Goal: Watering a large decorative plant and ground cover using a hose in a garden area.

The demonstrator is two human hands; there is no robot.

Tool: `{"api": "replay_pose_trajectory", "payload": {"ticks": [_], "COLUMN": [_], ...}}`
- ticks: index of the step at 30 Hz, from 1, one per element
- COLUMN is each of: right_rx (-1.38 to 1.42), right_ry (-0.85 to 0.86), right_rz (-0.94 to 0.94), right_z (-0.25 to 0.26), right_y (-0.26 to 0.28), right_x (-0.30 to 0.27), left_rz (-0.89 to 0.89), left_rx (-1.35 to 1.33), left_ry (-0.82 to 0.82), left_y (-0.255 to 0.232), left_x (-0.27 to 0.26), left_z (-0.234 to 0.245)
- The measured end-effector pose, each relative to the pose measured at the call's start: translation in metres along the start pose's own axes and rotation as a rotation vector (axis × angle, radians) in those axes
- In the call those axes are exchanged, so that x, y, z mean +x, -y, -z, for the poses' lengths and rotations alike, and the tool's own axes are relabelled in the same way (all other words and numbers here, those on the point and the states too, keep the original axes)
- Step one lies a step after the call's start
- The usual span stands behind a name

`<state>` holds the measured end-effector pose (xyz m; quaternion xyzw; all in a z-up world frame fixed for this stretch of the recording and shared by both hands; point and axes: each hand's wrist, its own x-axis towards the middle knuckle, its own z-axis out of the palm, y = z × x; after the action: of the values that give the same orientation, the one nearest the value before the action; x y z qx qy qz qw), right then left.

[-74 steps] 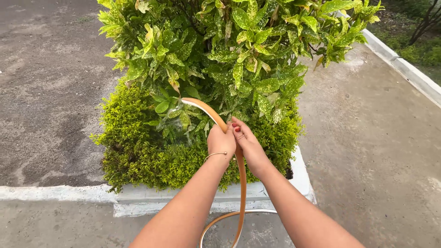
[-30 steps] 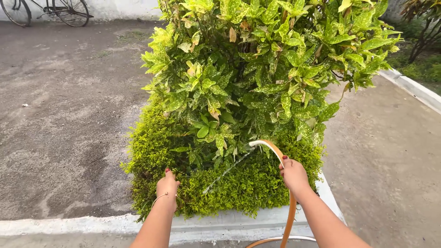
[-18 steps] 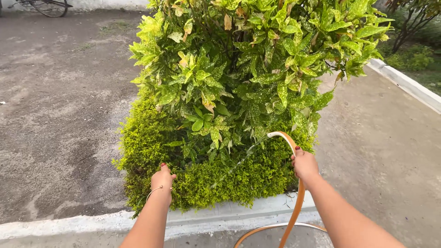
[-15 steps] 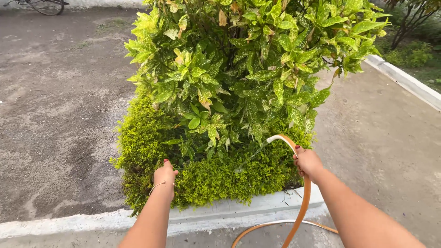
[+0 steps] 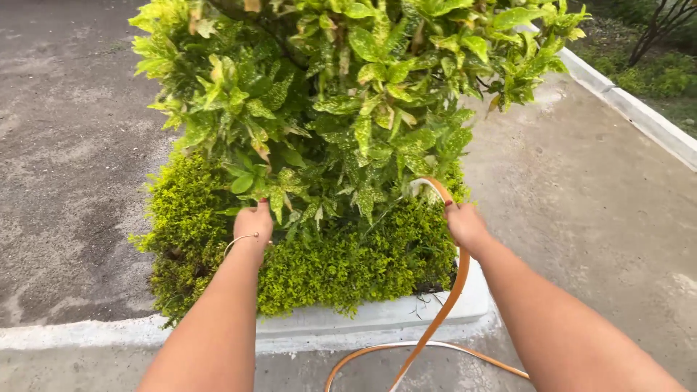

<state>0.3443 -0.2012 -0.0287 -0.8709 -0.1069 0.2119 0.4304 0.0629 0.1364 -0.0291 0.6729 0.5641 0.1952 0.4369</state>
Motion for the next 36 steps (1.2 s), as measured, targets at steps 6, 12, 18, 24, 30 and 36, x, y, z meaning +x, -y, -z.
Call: {"api": "replay_pose_trajectory", "payload": {"ticks": [6, 12, 18, 24, 30, 36], "right_rx": [-0.105, -0.174, -0.137, -0.265, -0.281, -0.153], "right_ry": [-0.066, -0.052, -0.123, -0.165, -0.115, -0.068], "right_rz": [0.063, -0.005, 0.098, 0.113, 0.123, -0.032], "right_z": [0.025, 0.026, 0.023, 0.026, 0.026, 0.033], "right_y": [-0.016, -0.027, -0.073, -0.083, -0.099, -0.089], "right_x": [0.015, 0.003, 0.012, 0.012, 0.034, 0.021], "left_rz": [-0.158, -0.078, -0.094, -0.194, 0.005, -0.064], "left_rx": [0.109, 0.122, 0.109, 0.171, 0.12, 0.137], "left_ry": [-0.062, 0.047, 0.034, -0.101, -0.041, -0.159], "left_y": [0.02, 0.015, 0.022, 0.044, 0.036, 0.061], "left_x": [-0.02, -0.051, -0.067, -0.059, -0.069, -0.064], "left_z": [-0.03, -0.028, -0.043, -0.071, -0.067, -0.082]}}
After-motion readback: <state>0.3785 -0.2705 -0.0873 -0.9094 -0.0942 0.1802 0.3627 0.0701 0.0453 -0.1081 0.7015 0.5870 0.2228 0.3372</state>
